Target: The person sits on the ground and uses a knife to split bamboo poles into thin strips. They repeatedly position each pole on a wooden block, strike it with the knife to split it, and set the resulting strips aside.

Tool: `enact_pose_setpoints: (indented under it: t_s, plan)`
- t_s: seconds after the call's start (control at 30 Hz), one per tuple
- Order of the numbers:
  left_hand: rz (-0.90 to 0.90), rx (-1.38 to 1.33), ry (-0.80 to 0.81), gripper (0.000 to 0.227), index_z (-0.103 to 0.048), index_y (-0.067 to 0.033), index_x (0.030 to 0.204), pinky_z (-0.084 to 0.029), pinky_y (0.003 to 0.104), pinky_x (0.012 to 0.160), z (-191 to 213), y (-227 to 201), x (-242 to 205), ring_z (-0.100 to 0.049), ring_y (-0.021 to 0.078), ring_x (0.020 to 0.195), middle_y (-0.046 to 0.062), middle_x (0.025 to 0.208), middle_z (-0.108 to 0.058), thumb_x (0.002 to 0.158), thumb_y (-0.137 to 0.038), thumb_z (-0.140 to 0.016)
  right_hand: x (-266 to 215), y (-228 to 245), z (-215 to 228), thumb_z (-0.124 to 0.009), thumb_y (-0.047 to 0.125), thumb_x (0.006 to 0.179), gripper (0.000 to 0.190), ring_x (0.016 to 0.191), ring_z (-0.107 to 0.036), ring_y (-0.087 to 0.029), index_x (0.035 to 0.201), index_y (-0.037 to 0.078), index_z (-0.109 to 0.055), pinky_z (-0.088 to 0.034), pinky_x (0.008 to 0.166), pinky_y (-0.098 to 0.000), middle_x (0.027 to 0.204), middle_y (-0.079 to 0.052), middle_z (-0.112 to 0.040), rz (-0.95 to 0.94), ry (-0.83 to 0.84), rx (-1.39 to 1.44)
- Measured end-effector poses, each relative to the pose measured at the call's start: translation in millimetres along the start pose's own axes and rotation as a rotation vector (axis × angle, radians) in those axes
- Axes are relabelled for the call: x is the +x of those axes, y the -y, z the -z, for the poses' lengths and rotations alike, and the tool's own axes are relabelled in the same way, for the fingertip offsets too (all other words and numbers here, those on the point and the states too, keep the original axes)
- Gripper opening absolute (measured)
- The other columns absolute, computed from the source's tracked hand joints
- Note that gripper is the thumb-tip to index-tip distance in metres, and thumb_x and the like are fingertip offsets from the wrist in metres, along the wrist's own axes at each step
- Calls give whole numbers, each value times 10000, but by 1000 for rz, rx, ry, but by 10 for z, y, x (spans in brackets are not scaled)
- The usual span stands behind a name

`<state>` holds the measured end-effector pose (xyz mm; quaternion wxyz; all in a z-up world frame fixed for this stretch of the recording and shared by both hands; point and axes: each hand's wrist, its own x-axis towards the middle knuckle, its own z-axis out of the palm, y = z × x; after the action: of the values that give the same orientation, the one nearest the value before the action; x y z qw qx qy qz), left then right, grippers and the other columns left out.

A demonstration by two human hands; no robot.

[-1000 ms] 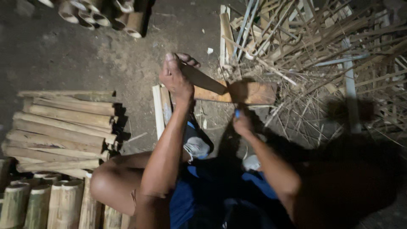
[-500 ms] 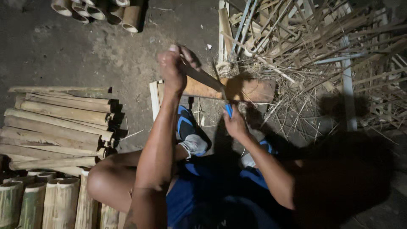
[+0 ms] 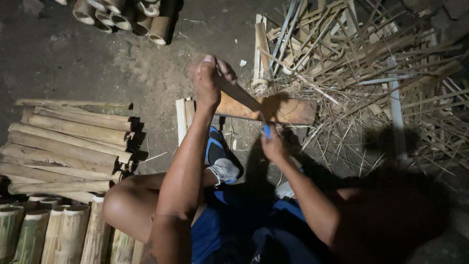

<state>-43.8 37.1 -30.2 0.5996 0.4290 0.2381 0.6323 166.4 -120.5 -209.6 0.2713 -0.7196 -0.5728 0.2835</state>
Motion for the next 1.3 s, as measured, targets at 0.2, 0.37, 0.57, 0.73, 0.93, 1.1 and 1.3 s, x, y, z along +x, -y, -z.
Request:
enact_pose_setpoints:
  t_s: [0.2, 0.37, 0.57, 0.73, 0.93, 1.1, 1.3]
  plan:
    - [-37, 469, 3, 375, -476, -30, 1201, -552, 387, 625, -218, -96, -39, -609, 213, 737, 103, 879, -565, 1065, -380, -479, 50, -25, 115, -608, 403, 985, 511, 984, -653, -509, 1338, 45, -519, -526, 818, -554, 1068, -309, -680, -148, 65, -69]
    - [-372, 754, 102, 548, -265, -61, 1411, -542, 355, 828, -342, -18, -49, -576, 177, 955, 88, 1083, -503, 1052, -191, -658, 163, 105, 156, -578, 419, 992, 594, 1010, -654, -508, 1394, -10, -495, -522, 845, -547, 1108, -331, -663, -77, 63, -15]
    - [-260, 722, 42, 460, -312, -67, 1314, -541, 332, 835, -248, 148, 109, -593, 152, 945, 60, 1023, -551, 1060, -164, -684, 250, 249, 45, -570, 419, 977, 572, 932, -680, -480, 1345, -16, -518, -534, 815, -534, 1005, -303, -688, 81, -70, 125]
    - [-344, 835, -39, 458, -339, -60, 1347, -546, 340, 839, -106, 209, 169, -562, 172, 989, 112, 1093, -500, 1072, -152, -694, 282, 190, -64, -592, 405, 994, 429, 898, -687, -479, 1200, 29, -581, -527, 799, -547, 996, -273, -696, -164, 70, -82]
    - [-398, 806, -246, 490, -354, -52, 1370, -502, 348, 961, -195, 243, 208, -565, 207, 1064, 109, 1146, -538, 1034, -130, -702, 464, 182, -139, -610, 313, 964, 348, 953, -656, -497, 1169, 31, -596, -527, 798, -549, 996, -283, -694, 8, -6, 25]
    - [-456, 852, -347, 488, -373, -51, 1364, -487, 368, 1010, -115, 213, 283, -545, 229, 1104, 133, 1205, -497, 1034, -148, -719, 439, 224, -234, -602, 292, 971, 473, 964, -637, -516, 1311, -25, -516, -530, 807, -545, 1070, -330, -646, 167, -228, 152]
    - [-420, 874, -290, 626, -328, -15, 1464, -459, 400, 1078, -132, 213, 207, -537, 305, 1219, 195, 1306, -504, 1014, -182, -730, 339, 204, -170, -597, 386, 994, 393, 1006, -651, -506, 1170, 34, -607, -513, 851, -576, 1044, -303, -696, -183, 60, -111]
